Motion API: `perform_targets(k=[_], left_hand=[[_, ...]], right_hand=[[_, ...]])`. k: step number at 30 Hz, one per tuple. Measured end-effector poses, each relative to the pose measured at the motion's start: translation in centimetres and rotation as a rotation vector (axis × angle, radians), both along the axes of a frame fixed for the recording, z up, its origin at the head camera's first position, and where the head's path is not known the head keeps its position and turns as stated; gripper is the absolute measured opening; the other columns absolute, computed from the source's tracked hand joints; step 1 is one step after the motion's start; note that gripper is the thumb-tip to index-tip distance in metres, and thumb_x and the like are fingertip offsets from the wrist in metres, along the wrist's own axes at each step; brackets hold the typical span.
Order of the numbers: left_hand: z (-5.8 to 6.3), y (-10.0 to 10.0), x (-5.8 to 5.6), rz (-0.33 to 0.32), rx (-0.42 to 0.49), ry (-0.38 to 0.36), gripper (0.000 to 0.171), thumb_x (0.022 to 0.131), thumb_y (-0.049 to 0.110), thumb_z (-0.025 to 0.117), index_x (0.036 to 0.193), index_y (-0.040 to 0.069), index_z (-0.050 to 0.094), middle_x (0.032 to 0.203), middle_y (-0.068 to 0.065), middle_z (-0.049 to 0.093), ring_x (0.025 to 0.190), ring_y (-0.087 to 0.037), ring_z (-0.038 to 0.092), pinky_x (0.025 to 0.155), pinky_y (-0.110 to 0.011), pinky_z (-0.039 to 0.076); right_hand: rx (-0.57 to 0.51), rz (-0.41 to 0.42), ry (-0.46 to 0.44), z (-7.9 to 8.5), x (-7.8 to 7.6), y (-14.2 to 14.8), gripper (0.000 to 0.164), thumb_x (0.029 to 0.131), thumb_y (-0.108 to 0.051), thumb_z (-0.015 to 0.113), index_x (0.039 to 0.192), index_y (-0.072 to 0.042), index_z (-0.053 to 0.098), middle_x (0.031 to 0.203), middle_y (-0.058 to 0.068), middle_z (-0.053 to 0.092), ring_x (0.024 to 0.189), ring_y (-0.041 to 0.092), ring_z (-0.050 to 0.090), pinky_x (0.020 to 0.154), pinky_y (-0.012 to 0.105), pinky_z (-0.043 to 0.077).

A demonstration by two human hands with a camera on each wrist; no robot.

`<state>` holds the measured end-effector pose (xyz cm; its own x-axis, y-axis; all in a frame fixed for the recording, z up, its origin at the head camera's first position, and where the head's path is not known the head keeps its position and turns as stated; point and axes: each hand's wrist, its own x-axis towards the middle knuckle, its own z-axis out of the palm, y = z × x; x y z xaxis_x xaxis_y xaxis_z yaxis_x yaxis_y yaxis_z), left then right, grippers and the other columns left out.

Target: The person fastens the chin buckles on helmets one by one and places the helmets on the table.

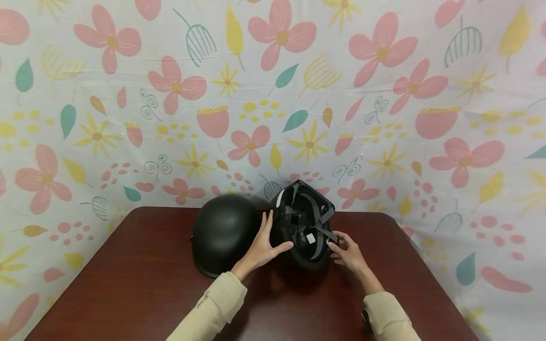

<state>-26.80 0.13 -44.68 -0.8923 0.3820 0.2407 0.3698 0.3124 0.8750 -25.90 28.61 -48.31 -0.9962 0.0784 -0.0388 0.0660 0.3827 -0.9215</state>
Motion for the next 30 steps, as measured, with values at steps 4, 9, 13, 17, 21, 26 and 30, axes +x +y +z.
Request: perform_targets(k=[4, 9, 13, 17, 21, 26, 30], left_hand=[[-0.2, -0.1, 0.1, -0.011, 0.006, -0.02, 0.105, 0.085, 0.057, 0.068, 0.154, 0.041, -0.009, 0.162, -0.016, -0.02, 0.15, -0.046, 0.002, 0.111, -0.071, 0.022], [-0.2, -0.3, 0.0, -0.013, 0.027, -0.012, 0.103, 0.086, 0.056, 0.067, 0.153, 0.044, -0.009, 0.162, -0.016, -0.02, 0.15, -0.046, 0.0, 0.11, -0.072, 0.021], [0.1, -0.3, 0.2, -0.015, 0.031, -0.016, 0.102, 0.085, 0.057, 0.068, 0.154, 0.043, -0.007, 0.163, -0.014, -0.02, 0.151, -0.046, -0.002, 0.111, -0.072, 0.02], [0.3, -0.1, 0.4, -0.025, 0.036, -0.019, 0.103, 0.087, 0.05, 0.069, 0.157, 0.035, -0.004, 0.162, -0.016, -0.02, 0.151, -0.046, -0.004, 0.111, -0.072, 0.02], [0.6, 0.2, 0.6, -0.033, 0.031, -0.01, 0.103, 0.088, 0.047, 0.069, 0.158, 0.027, -0.004, 0.162, -0.017, -0.021, 0.15, -0.047, -0.003, 0.111, -0.071, 0.021], [0.8, 0.5, 0.6, -0.033, 0.011, -0.015, 0.104, 0.087, 0.05, 0.068, 0.158, 0.028, -0.005, 0.162, -0.017, -0.022, 0.15, -0.047, -0.001, 0.111, -0.071, 0.022], [0.8, 0.4, 0.6, -0.031, -0.003, -0.028, 0.103, 0.088, 0.048, 0.068, 0.158, 0.031, -0.006, 0.162, -0.016, -0.023, 0.15, -0.047, 0.0, 0.111, -0.071, 0.022]], right_hand=[[-0.015, 0.034, -0.015, -0.2, -0.1, -0.3, 0.053, 0.099, -0.018, 0.057, 0.147, -0.005, 0.037, 0.132, 0.029, 0.051, 0.092, 0.024, 0.07, 0.082, 0.042, 0.058], [-0.045, 0.033, -0.008, -0.5, -0.2, -0.8, 0.052, 0.099, -0.016, 0.057, 0.147, -0.006, 0.038, 0.129, 0.027, 0.052, 0.092, 0.02, 0.07, 0.084, 0.041, 0.058], [-0.037, 0.038, -0.01, -0.7, -0.1, -0.9, 0.053, 0.099, -0.016, 0.057, 0.147, -0.006, 0.038, 0.129, 0.027, 0.053, 0.093, 0.022, 0.07, 0.084, 0.042, 0.058], [0.0, 0.043, -0.015, -0.6, 0.1, -0.8, 0.054, 0.099, -0.016, 0.058, 0.147, -0.004, 0.037, 0.129, 0.029, 0.052, 0.096, 0.026, 0.07, 0.082, 0.042, 0.058], [0.034, 0.073, -0.025, -0.1, 0.1, -0.7, 0.061, 0.098, -0.017, 0.059, 0.151, -0.004, 0.029, 0.136, 0.032, 0.044, 0.11, 0.037, 0.063, 0.085, 0.045, 0.057], [0.112, 0.094, 0.001, 1.4, -0.1, -0.6, 0.07, 0.099, -0.023, 0.058, 0.153, -0.001, 0.019, 0.15, 0.036, 0.025, 0.133, 0.051, 0.039, 0.098, 0.053, 0.048], [0.16, 0.071, 0.034, 3.0, -0.2, -0.6, 0.069, 0.1, -0.029, 0.055, 0.153, -0.002, 0.021, 0.155, 0.033, 0.019, 0.141, 0.05, 0.027, 0.107, 0.06, 0.037]])
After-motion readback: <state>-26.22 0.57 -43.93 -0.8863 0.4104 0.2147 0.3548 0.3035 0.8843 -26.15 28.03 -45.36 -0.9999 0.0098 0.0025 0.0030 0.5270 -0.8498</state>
